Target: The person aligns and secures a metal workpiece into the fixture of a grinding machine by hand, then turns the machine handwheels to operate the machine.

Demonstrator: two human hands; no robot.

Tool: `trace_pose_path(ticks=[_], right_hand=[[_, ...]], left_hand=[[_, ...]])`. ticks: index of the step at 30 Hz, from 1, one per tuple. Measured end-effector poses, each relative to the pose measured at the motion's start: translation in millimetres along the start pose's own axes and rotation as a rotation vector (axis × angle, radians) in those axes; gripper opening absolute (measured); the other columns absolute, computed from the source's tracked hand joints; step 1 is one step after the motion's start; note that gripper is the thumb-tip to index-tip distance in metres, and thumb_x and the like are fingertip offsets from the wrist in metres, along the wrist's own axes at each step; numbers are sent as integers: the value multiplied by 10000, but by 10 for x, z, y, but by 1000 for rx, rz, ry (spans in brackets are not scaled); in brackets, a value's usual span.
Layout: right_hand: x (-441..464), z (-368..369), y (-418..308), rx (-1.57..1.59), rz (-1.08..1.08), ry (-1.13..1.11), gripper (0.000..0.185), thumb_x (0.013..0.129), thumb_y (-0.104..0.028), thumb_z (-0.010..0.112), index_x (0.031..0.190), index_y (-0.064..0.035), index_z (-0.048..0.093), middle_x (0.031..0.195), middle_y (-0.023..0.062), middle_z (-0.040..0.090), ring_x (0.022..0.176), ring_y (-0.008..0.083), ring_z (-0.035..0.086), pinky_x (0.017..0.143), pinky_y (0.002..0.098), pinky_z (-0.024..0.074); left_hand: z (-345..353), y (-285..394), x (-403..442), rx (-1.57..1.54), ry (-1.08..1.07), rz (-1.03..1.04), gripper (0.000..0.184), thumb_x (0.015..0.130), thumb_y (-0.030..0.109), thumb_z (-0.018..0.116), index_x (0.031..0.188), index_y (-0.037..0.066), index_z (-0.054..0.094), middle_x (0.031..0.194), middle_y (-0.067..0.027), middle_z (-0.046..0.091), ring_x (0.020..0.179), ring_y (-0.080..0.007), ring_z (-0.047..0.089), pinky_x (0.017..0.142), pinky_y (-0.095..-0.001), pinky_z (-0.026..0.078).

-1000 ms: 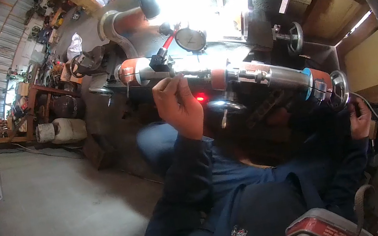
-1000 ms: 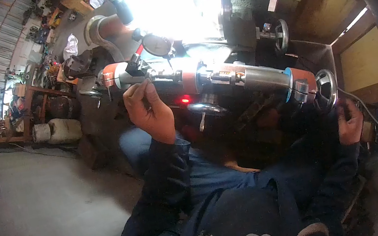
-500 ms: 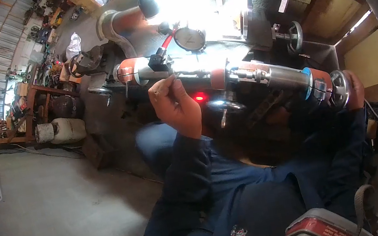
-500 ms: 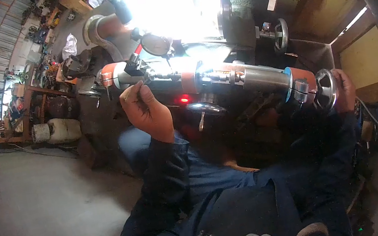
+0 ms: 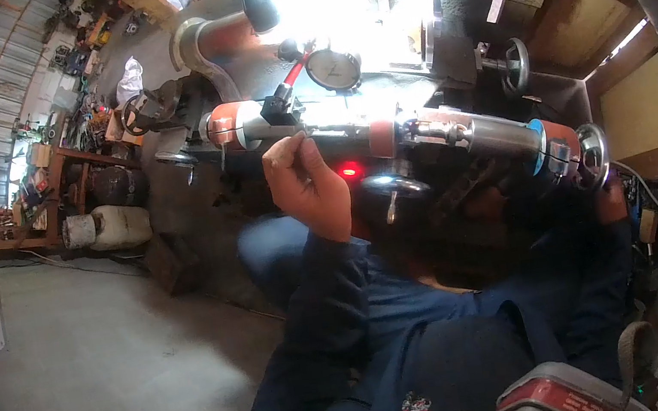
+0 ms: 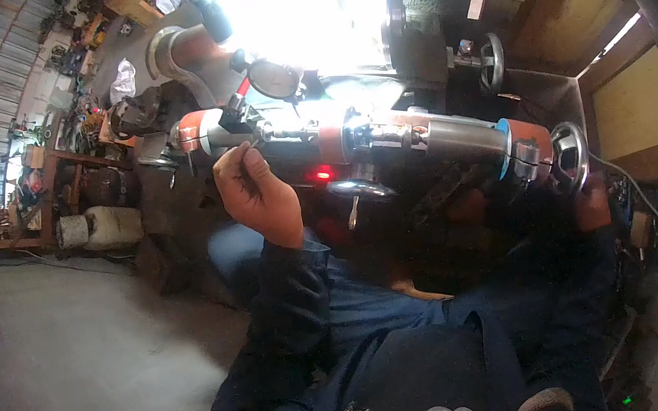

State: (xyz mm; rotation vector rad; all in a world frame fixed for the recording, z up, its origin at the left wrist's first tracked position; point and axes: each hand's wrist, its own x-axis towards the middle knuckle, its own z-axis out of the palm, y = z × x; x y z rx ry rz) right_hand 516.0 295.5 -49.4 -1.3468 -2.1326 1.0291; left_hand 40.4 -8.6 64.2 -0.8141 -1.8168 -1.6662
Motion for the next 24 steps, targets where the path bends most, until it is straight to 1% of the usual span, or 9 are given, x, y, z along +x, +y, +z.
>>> trace_pose_path(ticks=[2, 3, 6, 9, 10, 12, 15, 20, 24], right_hand=[[-60, -145, -170, -92, -4, -140, 307, 978, -231, 599, 1159, 10, 654, 1025, 90, 697, 932, 179, 643, 829, 352, 504], [-101, -210, -290, -138, -7, -211, 323, 991, -249, 598, 1161, 21, 651, 1027, 95, 697, 939, 180, 637, 839, 354, 497], [-409, -146, -694, 267, 9, -1, 342, 1005, -279, 600, 1138, 33, 643, 999, 79, 686, 924, 168, 609, 839, 332, 476], [-426, -280, -1041, 271, -78, -58, 298, 1017, -254, 593, 1126, 19, 639, 985, 47, 666, 902, 150, 589, 823, 303, 464], [-404, -275, -1099, 302, -91, -40, 284, 1021, -241, 586, 1126, 18, 639, 983, 42, 660, 900, 143, 584, 824, 294, 460], [-323, -252, -1179, 365, -117, -4, 257, 1029, -214, 574, 1126, 16, 639, 980, 31, 648, 896, 128, 574, 824, 275, 451], [-210, -230, -1153, 457, -64, 107, 247, 1044, -202, 549, 1125, 12, 642, 988, 24, 646, 904, 123, 571, 838, 261, 445], [94, -234, -1033, 336, -107, 196, 261, 1043, -235, 563, 1106, 1, 656, 983, 25, 647, 903, 113, 568, 843, 255, 449], [253, -167, -1092, 338, -109, 213, 294, 1044, -277, 563, 1081, -3, 662, 980, 26, 647, 895, 105, 566, 836, 254, 452]], left_hand=[[-17, -50, -21, -8, -28, -3, 119, 1008, 112, 600, 1058, 7, 621, 948, -22, 589, 737, -72, 539, 633, -215, 452], [-14, -73, -37, -33, -27, -21, 118, 1008, 113, 600, 1062, 10, 620, 943, -19, 586, 718, -63, 526, 610, -208, 438], [-9, -105, -65, -81, -32, -60, 118, 1008, 114, 602, 1072, 16, 618, 934, -10, 579, 678, -43, 497, 559, -193, 407], [-9, -81, -58, -67, -42, -45, 120, 1008, 112, 602, 1074, 13, 616, 939, -8, 577, 673, -40, 488, 553, -190, 399], [-6, -65, -51, -60, -38, -23, 119, 1007, 109, 602, 1072, 10, 617, 942, -8, 577, 674, -41, 488, 556, -191, 399], [-4, -35, -34, -46, -36, -4, 118, 1006, 104, 602, 1065, 3, 619, 950, -12, 578, 695, -50, 499, 580, -196, 412], [-11, 2, -18, -23, -40, 1, 119, 1004, 98, 600, 1051, -8, 626, 961, -23, 584, 758, -75, 534, 657, -212, 446], [-17, -12, -8, 0, -42, 24, 128, 1004, 100, 598, 1037, -18, 635, 972, -41, 596, 856, -111, 571, 785, -244, 471], [-19, 29, 3, -22, -38, -4, 132, 1003, 109, 603, 1030, -15, 636, 966, -39, 598, 844, -109, 569, 774, -241, 469]])
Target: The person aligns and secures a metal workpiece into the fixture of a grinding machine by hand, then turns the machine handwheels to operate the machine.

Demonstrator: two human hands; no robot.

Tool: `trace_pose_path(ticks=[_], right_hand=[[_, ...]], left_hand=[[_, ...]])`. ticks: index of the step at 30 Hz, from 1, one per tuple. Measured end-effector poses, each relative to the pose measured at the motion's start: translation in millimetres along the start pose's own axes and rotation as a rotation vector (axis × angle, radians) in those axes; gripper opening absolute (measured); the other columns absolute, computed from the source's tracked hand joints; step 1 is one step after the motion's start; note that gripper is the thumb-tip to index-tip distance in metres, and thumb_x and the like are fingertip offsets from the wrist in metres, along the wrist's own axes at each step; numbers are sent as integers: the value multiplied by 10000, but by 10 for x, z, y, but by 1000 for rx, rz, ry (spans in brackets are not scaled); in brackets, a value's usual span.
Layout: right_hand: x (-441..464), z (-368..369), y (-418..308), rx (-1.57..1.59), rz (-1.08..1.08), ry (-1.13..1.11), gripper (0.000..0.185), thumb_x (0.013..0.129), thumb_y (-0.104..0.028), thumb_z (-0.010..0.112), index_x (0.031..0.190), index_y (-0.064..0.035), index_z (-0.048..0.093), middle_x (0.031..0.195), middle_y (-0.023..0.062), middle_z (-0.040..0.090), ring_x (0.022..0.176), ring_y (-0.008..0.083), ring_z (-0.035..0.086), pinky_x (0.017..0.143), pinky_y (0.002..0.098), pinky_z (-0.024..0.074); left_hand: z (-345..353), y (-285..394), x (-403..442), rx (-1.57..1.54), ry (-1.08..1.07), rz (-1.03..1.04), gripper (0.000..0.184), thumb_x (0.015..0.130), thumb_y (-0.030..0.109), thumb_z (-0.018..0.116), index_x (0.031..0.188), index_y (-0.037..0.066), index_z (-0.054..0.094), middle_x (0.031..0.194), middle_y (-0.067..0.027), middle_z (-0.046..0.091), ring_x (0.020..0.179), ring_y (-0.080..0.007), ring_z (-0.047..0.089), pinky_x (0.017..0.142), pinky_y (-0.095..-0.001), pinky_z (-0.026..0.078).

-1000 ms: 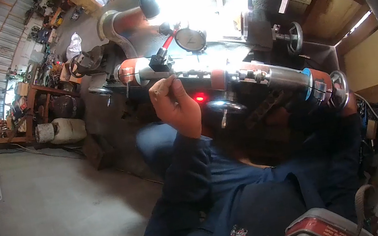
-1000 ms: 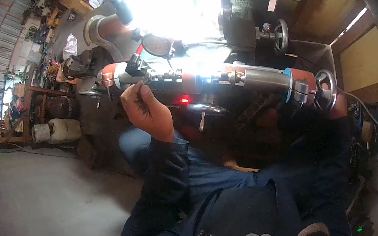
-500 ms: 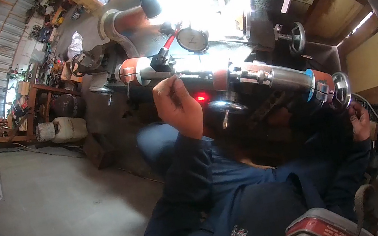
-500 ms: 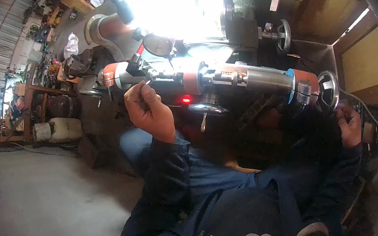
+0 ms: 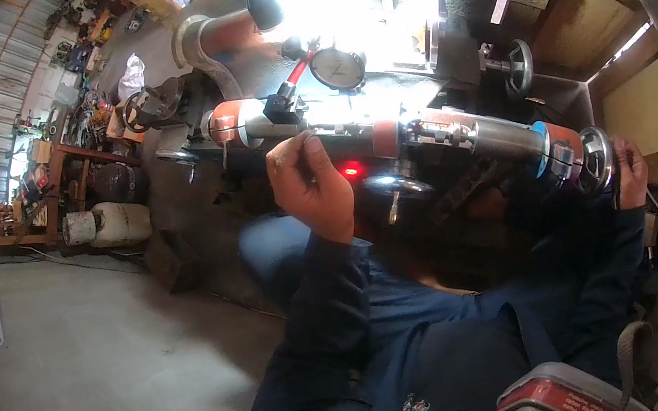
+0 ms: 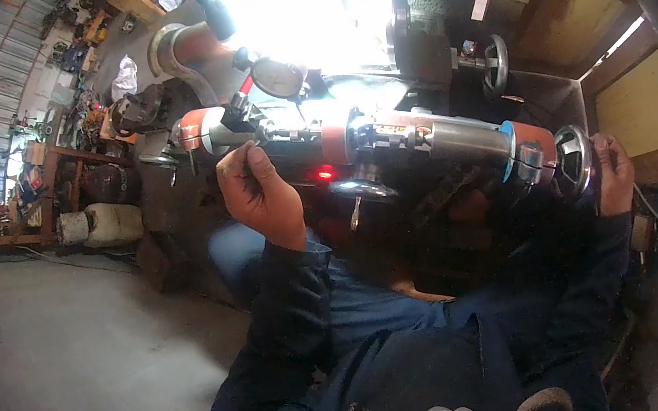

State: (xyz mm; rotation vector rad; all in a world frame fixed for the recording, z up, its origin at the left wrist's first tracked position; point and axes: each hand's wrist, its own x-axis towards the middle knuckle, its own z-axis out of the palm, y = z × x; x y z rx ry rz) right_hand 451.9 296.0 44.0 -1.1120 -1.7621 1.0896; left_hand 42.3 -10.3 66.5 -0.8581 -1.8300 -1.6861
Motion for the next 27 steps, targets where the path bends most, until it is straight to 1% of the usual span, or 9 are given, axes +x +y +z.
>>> trace_pose_path(ticks=[3, 6, 9, 12, 13, 14, 15, 21, 27], right_hand=[[64, 68, -84, 2, 12, -77, 318, 1044, -316, 557, 1076, -14, 654, 971, 18, 645, 883, 97, 566, 816, 252, 458], [226, 11, 265, 50, 51, -150, 323, 1037, -340, 560, 1077, -32, 648, 961, 7, 643, 860, 89, 567, 780, 251, 470], [295, 78, 514, 267, 118, -218, 325, 1029, -351, 570, 1110, -44, 637, 955, 4, 639, 846, 87, 575, 741, 256, 487], [331, 51, 553, 226, 218, -260, 299, 1028, -320, 559, 1114, -43, 629, 962, 10, 649, 846, 116, 595, 727, 268, 502], [315, 58, 555, 10, 40, -262, 283, 1026, -295, 548, 1116, -39, 627, 951, 14, 652, 842, 127, 601, 726, 275, 507], [302, 68, 557, -123, -46, -251, 280, 1024, -290, 546, 1112, -37, 628, 945, 14, 651, 836, 129, 600, 722, 276, 504], [282, 94, 557, -196, -80, -245, 277, 1022, -285, 545, 1109, -35, 629, 940, 14, 651, 830, 132, 599, 718, 278, 502], [89, 154, 704, -228, 9, -244, 262, 1012, -255, 537, 1087, -24, 634, 906, 16, 647, 795, 146, 591, 693, 286, 488], [-204, 44, 807, -111, 145, -236, 248, 1001, -225, 528, 1066, -13, 640, 873, 18, 644, 759, 161, 584, 668, 295, 474]], left_hand=[[1, 1, -6, -10, 3, -11, 134, 1003, 116, 606, 1024, -12, 637, 957, -37, 599, 844, -110, 571, 770, -241, 468], [-2, 7, -4, -3, 3, -4, 136, 1004, 124, 606, 1021, -7, 638, 951, -33, 601, 839, -108, 571, 764, -241, 467], [6, -11, 5, 8, 13, 27, 142, 1006, 134, 606, 1018, -4, 638, 951, -33, 603, 832, -107, 570, 760, -242, 467], [1, -23, 0, 23, 8, 26, 147, 1008, 140, 605, 1015, -3, 637, 952, -35, 604, 831, -109, 569, 761, -244, 468], [-3, -22, -9, 16, 5, 10, 146, 1008, 139, 605, 1013, -3, 637, 953, -36, 604, 832, -111, 569, 762, -245, 468], [-5, -20, -15, 9, 2, -7, 145, 1008, 138, 605, 1011, -3, 637, 954, -37, 603, 833, -112, 569, 763, -247, 468], [-3, -18, -13, 11, 2, -2, 142, 1007, 134, 604, 1010, -4, 637, 957, -38, 603, 834, -114, 570, 763, -247, 468], [4, -14, 10, 40, -13, 31, 134, 1003, 109, 600, 1018, -17, 644, 968, -46, 600, 845, -122, 574, 764, -248, 469], [20, 10, 14, 3, -33, -5, 141, 999, 95, 594, 1028, -32, 652, 979, -63, 609, 880, -155, 600, 791, -267, 484]])
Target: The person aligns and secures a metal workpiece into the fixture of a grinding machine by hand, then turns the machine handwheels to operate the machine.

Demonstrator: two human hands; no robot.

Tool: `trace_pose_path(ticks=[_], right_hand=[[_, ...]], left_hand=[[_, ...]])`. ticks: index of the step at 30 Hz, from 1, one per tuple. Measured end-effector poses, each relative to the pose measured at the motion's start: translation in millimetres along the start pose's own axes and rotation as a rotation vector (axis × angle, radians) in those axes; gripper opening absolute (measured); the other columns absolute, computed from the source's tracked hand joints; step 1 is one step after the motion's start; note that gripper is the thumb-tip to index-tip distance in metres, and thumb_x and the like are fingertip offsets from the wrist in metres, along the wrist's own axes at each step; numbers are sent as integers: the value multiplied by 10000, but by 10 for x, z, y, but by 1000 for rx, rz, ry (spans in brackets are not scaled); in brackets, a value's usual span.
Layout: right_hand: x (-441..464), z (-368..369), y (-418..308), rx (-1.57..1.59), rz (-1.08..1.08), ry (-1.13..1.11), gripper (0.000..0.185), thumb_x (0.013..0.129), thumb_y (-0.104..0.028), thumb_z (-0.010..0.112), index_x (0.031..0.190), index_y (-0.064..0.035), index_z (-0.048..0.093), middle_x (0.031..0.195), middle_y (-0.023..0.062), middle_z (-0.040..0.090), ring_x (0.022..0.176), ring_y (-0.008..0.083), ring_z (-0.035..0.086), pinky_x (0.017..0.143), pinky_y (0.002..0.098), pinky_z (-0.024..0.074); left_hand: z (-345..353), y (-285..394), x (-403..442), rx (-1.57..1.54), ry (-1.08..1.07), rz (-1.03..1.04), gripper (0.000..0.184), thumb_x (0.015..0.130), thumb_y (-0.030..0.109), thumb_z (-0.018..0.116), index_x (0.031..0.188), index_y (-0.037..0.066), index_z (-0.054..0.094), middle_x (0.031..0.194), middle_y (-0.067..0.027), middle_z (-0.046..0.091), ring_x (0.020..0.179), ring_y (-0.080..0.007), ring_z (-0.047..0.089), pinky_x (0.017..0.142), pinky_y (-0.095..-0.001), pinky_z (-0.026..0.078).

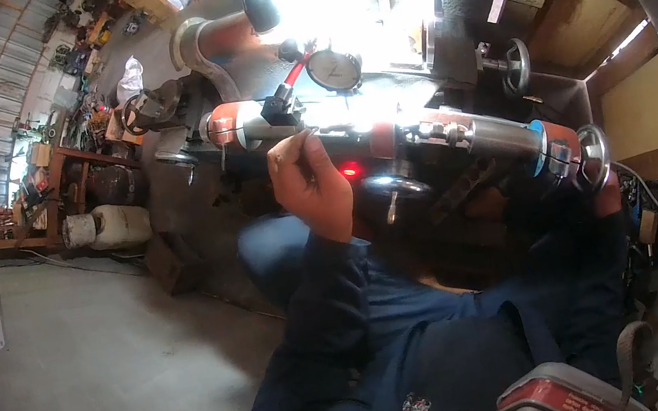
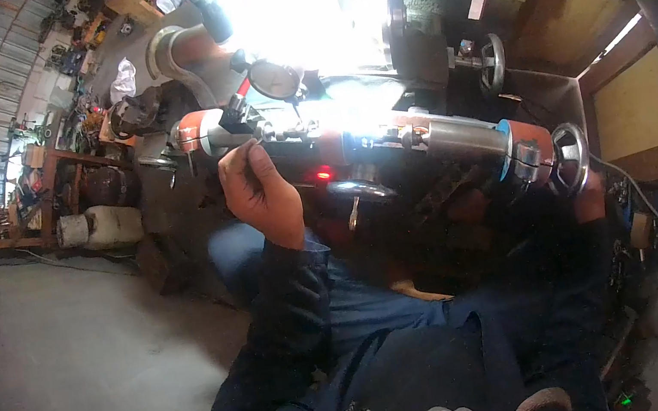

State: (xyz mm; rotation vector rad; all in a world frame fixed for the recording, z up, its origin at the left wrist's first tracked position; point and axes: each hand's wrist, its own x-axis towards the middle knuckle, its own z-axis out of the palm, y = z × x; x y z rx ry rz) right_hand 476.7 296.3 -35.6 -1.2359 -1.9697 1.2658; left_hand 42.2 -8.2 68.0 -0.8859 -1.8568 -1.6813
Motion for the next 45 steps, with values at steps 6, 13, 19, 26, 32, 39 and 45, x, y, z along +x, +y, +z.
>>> trace_pose_path(ticks=[6, 13, 19, 26, 32, 39, 45], right_hand=[[-324, -151, 13, -296, -48, 43, 239, 990, -201, 527, 1026, 1, 650, 821, 16, 631, 700, 167, 562, 623, 298, 442], [-605, -107, -711, 176, 107, 45, 232, 1015, -234, 552, 948, -31, 644, 752, -27, 549, 647, 80, 459, 583, 265, 354], [-562, -18, -437, 58, -23, 112, 291, 1028, -289, 550, 978, -19, 645, 758, -27, 571, 674, 89, 493, 604, 272, 406], [-443, -39, -148, -35, 33, 5, 293, 1020, -273, 528, 976, -7, 641, 741, 24, 590, 675, 100, 513, 607, 292, 424], [-476, -28, -134, -53, 129, 38, 215, 982, -190, 521, 961, -10, 637, 735, 37, 593, 682, 121, 549, 612, 295, 437], [-488, 29, -212, -87, -9, 68, 207, 956, -156, 530, 1017, 4, 647, 835, 79, 651, 736, 150, 581, 665, 325, 472], [-445, -80, 239, -95, 53, 103, 252, 984, -200, 531, 1047, 9, 655, 828, 72, 661, 726, 147, 573, 664, 331, 462]], left_hand=[[2, 26, 25, 52, -66, -14, 134, 987, 88, 610, 1015, -32, 660, 946, -76, 623, 864, -172, 614, 786, -283, 492], [38, 72, 23, 76, -174, -65, 117, 962, 90, 657, 1006, -17, 670, 923, -93, 666, 832, -197, 646, 759, -299, 504], [70, 140, 17, 98, -260, -135, 123, 944, 95, 683, 984, -20, 695, 911, -125, 712, 817, -228, 682, 743, -313, 524], [73, 128, -22, 93, -299, -142, 135, 926, 107, 703, 983, -15, 702, 898, -145, 717, 801, -259, 698, 731, -331, 534], [69, 247, 48, 257, -345, -39, 117, 900, 78, 704, 969, -17, 699, 902, -175, 707, 809, -325, 701, 716, -364, 540], [134, 336, 59, 284, -420, -131, 83, 871, 42, 702, 929, -16, 691, 887, -210, 697, 802, -383, 682, 712, -401, 535], [23, 217, 191, 200, -538, -57, 77, 874, 25, 694, 941, -11, 683, 894, -209, 696, 814, -395, 680, 707, -401, 529]])
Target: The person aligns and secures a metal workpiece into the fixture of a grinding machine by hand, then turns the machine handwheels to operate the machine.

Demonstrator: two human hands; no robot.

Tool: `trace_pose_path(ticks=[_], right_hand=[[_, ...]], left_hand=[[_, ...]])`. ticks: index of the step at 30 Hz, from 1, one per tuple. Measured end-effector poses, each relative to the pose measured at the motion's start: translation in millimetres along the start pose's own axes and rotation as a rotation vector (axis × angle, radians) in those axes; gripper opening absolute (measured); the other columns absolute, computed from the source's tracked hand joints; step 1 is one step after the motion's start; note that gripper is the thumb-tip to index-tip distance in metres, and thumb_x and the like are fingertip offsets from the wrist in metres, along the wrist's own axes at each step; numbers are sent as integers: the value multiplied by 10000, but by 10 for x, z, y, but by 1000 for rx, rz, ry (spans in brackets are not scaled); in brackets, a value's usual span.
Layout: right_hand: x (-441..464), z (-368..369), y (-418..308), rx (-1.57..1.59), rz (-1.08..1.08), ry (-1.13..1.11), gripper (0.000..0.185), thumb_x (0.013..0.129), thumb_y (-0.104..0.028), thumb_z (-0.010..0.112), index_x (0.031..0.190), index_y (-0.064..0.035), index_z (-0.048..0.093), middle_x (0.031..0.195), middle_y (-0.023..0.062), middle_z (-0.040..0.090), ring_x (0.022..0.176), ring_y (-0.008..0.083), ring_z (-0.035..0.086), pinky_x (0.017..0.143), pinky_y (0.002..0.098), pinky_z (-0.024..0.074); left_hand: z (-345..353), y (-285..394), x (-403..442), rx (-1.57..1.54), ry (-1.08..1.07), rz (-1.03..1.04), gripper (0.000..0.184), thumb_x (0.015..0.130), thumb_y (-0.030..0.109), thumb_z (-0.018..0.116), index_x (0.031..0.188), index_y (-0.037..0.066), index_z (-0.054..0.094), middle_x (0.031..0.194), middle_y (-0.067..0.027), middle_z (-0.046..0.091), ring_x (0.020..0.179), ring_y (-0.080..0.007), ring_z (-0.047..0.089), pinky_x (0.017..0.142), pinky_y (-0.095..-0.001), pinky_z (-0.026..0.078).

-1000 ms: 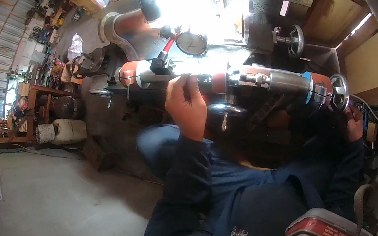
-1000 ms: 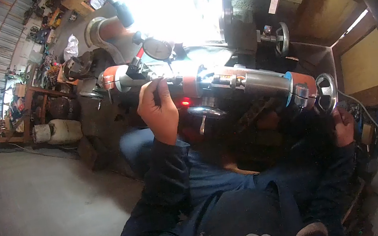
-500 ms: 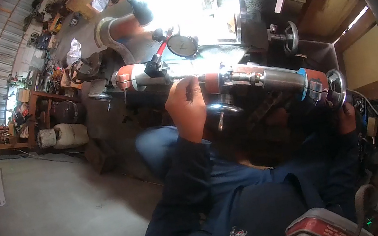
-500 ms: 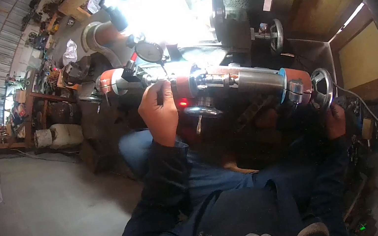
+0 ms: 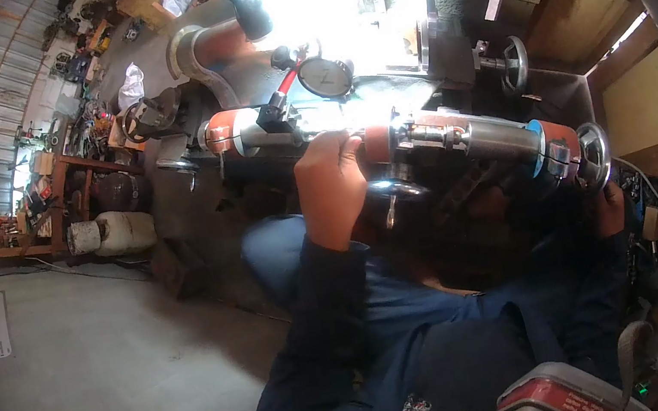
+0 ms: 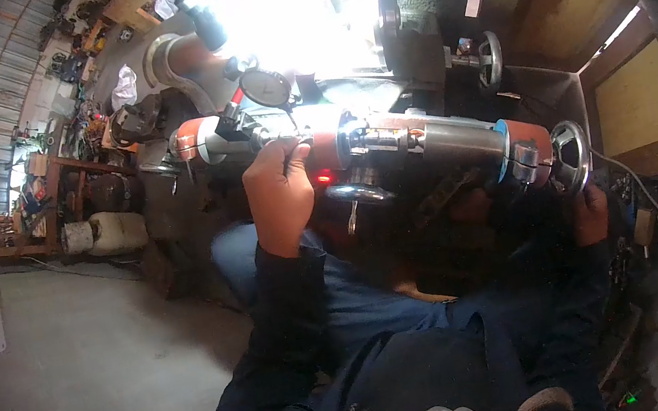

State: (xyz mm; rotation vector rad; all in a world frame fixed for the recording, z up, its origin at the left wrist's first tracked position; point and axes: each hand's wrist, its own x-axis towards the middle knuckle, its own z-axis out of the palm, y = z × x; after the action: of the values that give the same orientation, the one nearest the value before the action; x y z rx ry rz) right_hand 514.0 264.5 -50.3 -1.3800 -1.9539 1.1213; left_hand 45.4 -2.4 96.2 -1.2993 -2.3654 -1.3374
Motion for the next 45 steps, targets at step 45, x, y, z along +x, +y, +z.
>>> trace_pose_path(ticks=[45], right_hand=[[822, 18, -754, 365, -108, -116, 294, 1028, -305, 559, 1049, -32, 667, 961, 26, 676, 884, 142, 633, 766, 306, 513]], left_hand=[[27, -295, -99, -143, 571, 113, 150, 995, 109, 607, 1048, -26, 646, 1018, -61, 587, 917, -151, 578, 827, -269, 471]])
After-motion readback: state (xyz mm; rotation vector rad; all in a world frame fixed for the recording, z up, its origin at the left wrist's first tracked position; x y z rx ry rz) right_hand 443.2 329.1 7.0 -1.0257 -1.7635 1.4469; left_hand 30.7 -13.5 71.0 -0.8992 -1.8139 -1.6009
